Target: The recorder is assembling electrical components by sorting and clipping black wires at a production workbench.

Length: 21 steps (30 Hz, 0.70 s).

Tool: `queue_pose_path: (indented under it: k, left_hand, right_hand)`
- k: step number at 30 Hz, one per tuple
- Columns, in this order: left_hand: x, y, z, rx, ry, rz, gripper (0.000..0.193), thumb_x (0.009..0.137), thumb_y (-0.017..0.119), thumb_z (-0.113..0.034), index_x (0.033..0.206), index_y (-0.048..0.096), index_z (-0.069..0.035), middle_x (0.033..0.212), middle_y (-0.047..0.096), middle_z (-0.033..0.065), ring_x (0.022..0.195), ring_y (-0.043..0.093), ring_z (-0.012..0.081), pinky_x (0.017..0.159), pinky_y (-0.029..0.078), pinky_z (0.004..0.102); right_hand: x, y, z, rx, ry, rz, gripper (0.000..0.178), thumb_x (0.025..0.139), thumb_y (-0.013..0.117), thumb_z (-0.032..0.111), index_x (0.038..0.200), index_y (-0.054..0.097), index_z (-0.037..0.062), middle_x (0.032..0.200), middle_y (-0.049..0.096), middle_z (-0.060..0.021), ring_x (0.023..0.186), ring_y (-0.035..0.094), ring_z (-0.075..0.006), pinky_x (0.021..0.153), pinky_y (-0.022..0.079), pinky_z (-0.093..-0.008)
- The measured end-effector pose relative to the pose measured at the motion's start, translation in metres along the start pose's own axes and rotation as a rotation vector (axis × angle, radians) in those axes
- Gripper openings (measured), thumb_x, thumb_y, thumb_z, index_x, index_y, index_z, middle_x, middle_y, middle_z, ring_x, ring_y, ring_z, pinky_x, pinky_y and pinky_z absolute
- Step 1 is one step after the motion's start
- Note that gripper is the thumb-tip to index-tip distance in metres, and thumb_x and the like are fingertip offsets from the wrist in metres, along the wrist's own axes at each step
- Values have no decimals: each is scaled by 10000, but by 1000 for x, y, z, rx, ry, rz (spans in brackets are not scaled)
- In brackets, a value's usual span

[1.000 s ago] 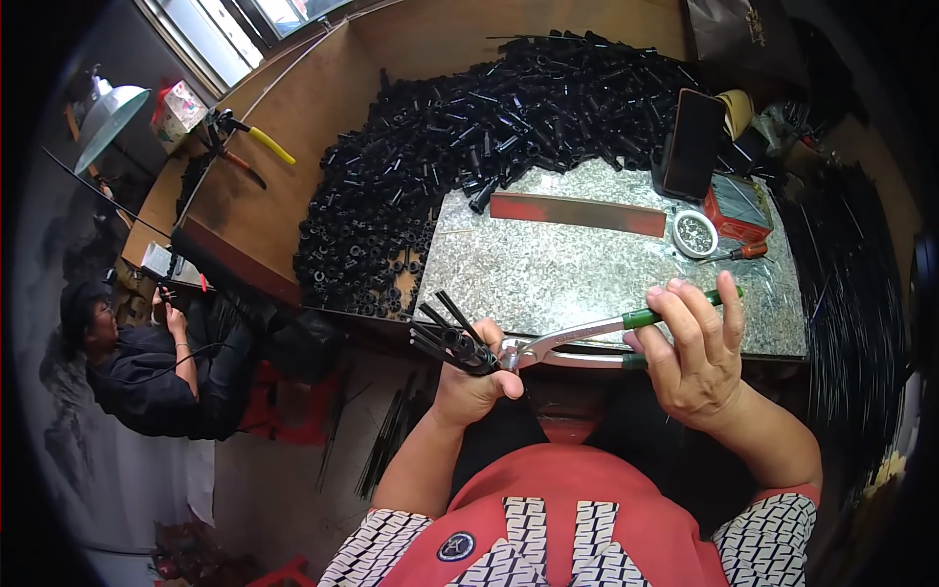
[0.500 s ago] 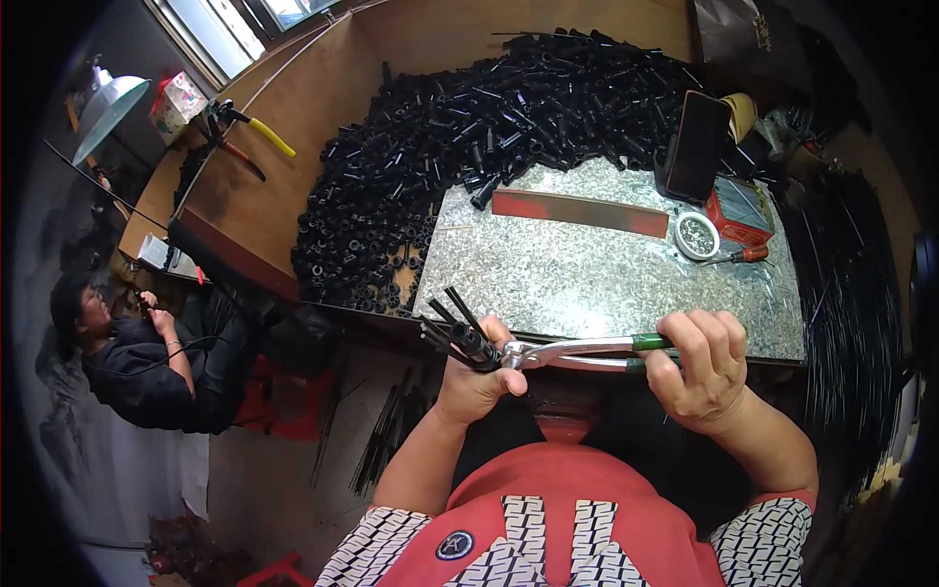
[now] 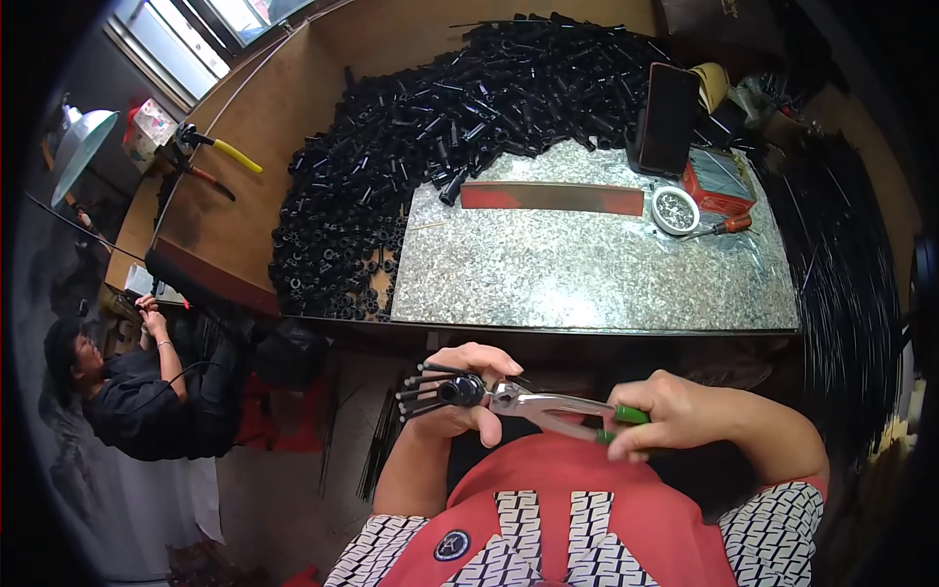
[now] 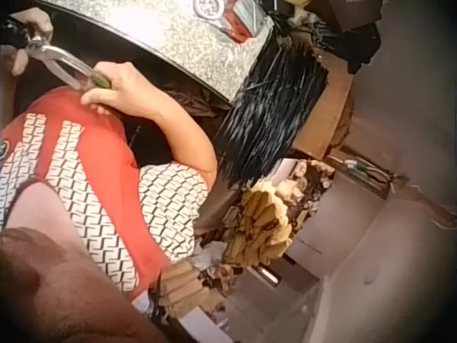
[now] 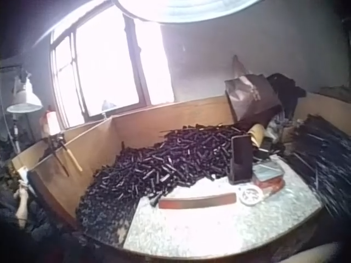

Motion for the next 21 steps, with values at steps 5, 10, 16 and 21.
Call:
queue_pose_path:
  k: [5,10,16,21]
  left_hand:
    - [11,16,-13,238,64,157,666,572,766,-581,848,680,18,652,635,67,505,566,151,449,422,229]
    - [8,-3,-9,187,39,-39,627,527,839,-493,853,691,21,731,665,60,609,609,153,537,462,245]
    - [7,-3,-4,47,-95,-100,708,547,812,-472,994,626,44,740,636,32,618,563,73,543,434,207]
    - [15,6,-3,140,-79,119,695,475,813,-552,874,713,9,674,659,58,547,578,92,478,416,208]
  right_hand:
    - [-6,24,-25,459,190,360,325,836,717,134,1003,480,-14,731,663,-87,622,653,-141,545,502,-258]
    - [-13,0,19,-300,-160,-276,576,766,786,275,1105,410,1,802,581,-132,607,585,-216,548,465,-346]
    - [-20,-13,25,-594,-358,-582,220,923,561,168,1020,516,-24,875,616,-154,643,618,-228,606,502,-341]
    - [-8,19,-28,486,233,164,205,970,511,183,921,549,-12,715,642,-69,645,644,-128,566,508,-260]
Point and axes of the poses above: each hand's wrist, its own x-axis towards the middle knuckle, its own y-axis out of the palm, z = x × y, the point moved 6 cm from there along x, towards the middle knuckle
